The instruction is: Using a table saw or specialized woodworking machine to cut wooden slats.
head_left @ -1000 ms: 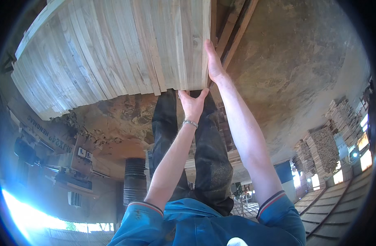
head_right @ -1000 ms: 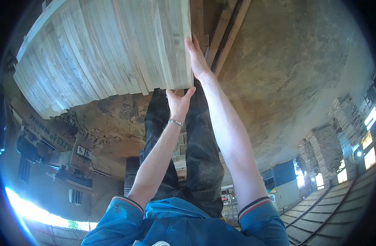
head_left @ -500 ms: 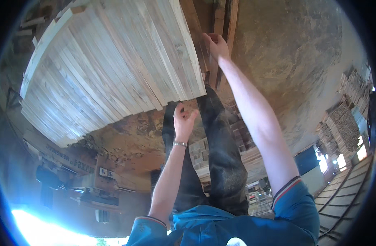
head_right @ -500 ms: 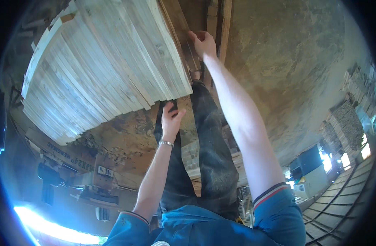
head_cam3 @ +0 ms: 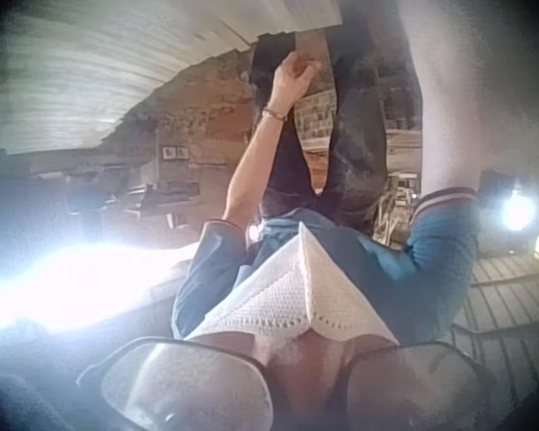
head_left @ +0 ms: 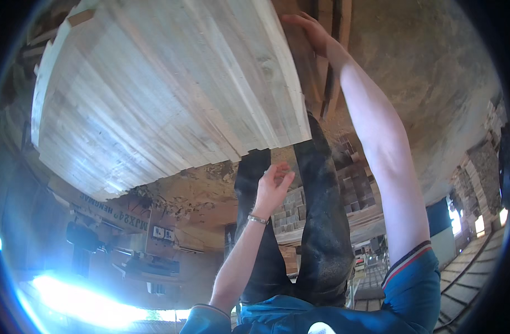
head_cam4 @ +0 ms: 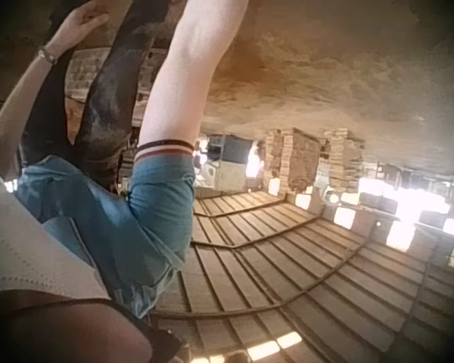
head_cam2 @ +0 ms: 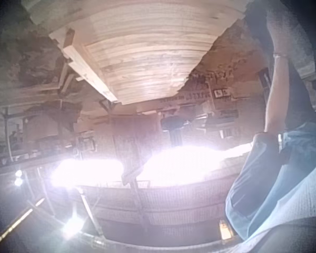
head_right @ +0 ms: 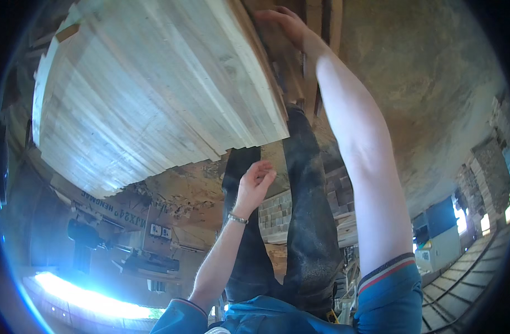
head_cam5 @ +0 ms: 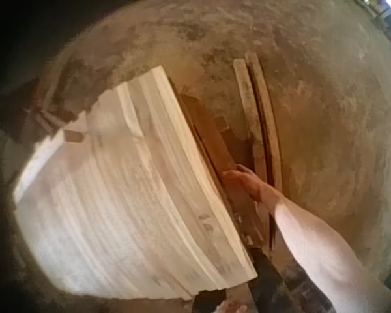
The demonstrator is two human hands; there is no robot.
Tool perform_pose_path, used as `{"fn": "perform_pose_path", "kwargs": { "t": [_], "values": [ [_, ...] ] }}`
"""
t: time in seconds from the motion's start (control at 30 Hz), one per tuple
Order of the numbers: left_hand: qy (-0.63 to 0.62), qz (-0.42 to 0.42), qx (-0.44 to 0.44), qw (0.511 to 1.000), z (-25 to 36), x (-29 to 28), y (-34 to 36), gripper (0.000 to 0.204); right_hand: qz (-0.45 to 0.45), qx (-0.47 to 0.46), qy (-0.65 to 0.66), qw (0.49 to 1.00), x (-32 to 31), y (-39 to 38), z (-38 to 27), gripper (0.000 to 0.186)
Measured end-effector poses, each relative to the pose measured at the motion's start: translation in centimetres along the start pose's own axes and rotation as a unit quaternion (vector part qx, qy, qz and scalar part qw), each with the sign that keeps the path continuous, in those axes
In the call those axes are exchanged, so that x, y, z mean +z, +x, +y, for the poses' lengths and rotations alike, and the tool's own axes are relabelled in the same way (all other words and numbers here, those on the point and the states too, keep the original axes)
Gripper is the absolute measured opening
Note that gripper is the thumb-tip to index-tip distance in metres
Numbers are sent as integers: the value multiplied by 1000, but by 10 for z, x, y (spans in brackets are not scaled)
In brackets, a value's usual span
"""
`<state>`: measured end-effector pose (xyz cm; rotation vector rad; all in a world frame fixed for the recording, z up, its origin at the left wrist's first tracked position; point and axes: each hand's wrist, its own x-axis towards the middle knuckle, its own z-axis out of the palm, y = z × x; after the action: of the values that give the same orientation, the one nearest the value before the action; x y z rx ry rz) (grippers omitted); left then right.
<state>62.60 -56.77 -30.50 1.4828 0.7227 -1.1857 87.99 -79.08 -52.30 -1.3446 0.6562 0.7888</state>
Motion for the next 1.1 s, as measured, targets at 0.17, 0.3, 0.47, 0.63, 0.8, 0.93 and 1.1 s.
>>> {"fn": "perform_pose_path", "kwargs": {
  "t": [0.17,0.3,0.47,0.63,0.8,0.93,1.1],
  "values": [
    [140,34,73,987,89,-82,-46,24,114,36,-141,983,-44,-84,7,57],
    [318,330,241,856,178,-223,-27,28,115,76,-38,990,-83,-190,21,68],
    [575,524,244,578,289,-435,48,73,182,16,69,981,-70,-283,55,79],
    [602,495,87,620,301,-427,81,62,192,-74,139,969,-60,-327,72,86],
    [665,398,144,615,226,-382,31,60,131,-62,225,963,-46,-330,53,80],
    [543,386,191,721,172,-310,-28,47,122,-42,175,976,-17,-335,17,77],
    [410,378,139,818,117,-249,-144,53,97,-73,168,978,23,-360,-35,71]
  ]
}}
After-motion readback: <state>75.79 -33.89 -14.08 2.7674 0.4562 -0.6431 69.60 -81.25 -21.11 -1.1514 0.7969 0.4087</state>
